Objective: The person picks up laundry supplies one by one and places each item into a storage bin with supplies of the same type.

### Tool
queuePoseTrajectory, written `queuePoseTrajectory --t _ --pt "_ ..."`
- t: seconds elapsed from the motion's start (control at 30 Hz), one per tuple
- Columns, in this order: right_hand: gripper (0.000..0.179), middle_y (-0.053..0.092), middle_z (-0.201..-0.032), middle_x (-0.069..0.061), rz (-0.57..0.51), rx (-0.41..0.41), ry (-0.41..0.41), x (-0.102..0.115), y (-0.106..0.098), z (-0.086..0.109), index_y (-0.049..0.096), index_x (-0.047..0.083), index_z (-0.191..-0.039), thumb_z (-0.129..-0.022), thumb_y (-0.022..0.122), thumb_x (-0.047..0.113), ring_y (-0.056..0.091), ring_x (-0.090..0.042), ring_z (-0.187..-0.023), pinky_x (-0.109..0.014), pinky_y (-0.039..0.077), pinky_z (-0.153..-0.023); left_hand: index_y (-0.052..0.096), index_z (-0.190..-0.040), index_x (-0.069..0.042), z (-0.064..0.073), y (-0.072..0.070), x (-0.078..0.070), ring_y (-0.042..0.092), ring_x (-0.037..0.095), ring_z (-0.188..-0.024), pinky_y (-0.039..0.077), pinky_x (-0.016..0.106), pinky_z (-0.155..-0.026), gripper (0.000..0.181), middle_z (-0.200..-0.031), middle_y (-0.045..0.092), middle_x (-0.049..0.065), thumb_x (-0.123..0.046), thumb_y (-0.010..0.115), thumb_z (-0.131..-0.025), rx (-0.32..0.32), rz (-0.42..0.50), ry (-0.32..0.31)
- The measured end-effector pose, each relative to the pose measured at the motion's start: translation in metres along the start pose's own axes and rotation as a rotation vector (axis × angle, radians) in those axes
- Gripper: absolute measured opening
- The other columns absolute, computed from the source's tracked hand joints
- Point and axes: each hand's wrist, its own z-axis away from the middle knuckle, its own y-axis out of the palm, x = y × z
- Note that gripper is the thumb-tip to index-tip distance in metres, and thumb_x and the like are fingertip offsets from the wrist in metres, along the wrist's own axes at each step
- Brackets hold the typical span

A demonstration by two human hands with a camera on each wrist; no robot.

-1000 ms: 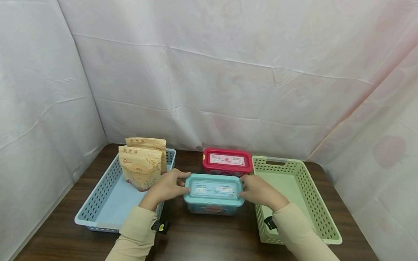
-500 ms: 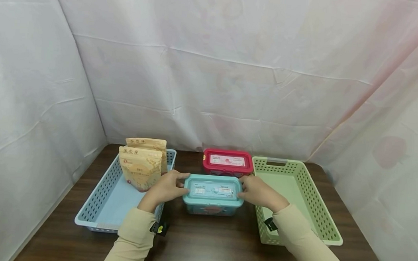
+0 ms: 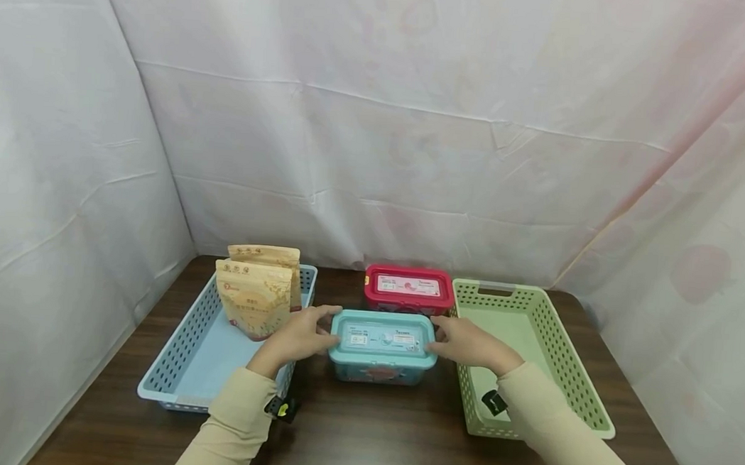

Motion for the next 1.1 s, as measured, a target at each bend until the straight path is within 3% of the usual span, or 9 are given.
queuePoseTrajectory --t 0.13,0.33,0.53,0.7,1.1 --pt "0.068 0.066 -0.097 -0.012 -0.197 0.061 0.03 -0.006 -0.001 0.001 0.035 -0.014 -0.147 -0.096 0.069 0.016 0.068 -0.024 -0.08 -0.039 0.059 -0.073 0.045 -0.144 0.007 0.002 0.002 0.001 0.07 0.024 -0.082 0.06 0.042 -0.069 0.057 -0.11 0.064 0.017 -0.008 0.069 -0.094 -0.004 0.005 -0.048" --pt "0.068 0.06 -0.103 -0.017 -0.441 0.117 0.051 -0.012 -0.001 0.004 0.029 -0.016 -0.148 -0.098 0.064 0.012 0.068 -0.029 -0.091 -0.045 0.058 -0.085 0.047 -0.142 0.007 0.004 0.005 0.004 0.071 0.031 -0.08 0.06 0.045 -0.073 0.055 -0.109 0.063 0.016 -0.016 0.066 -0.096 -0.003 0.016 -0.113" --pt "0.065 0.062 -0.112 -0.02 -0.542 0.135 0.051 -0.013 -0.001 0.003 0.027 -0.021 -0.146 -0.099 0.059 0.011 0.067 -0.027 -0.097 -0.043 0.057 -0.087 0.044 -0.142 0.012 0.004 0.007 0.008 0.07 0.024 -0.082 0.06 0.047 -0.076 0.055 -0.112 0.064 0.018 -0.016 0.062 -0.098 0.013 0.09 -0.113" --pt "0.061 0.061 -0.118 -0.022 -0.58 0.14 0.089 -0.013 0.001 0.002 0.029 -0.022 -0.143 -0.099 0.056 0.01 0.066 -0.029 -0.101 -0.042 0.057 -0.087 0.037 -0.143 0.017 0.004 0.009 0.012 0.071 0.027 -0.086 0.059 0.046 -0.08 0.058 -0.12 0.062 0.024 -0.016 0.058 -0.1 0.032 0.157 -0.138" --pt "0.054 0.054 -0.119 -0.024 -0.713 0.182 0.086 -0.019 0.005 0.001 0.03 -0.02 -0.139 -0.099 0.052 0.01 0.064 -0.027 -0.098 -0.044 0.056 -0.089 0.038 -0.142 0.018 0.005 0.01 0.013 0.067 0.028 -0.097 0.059 0.041 -0.082 0.053 -0.121 0.06 0.025 -0.011 0.051 -0.099 0.048 0.271 -0.142"
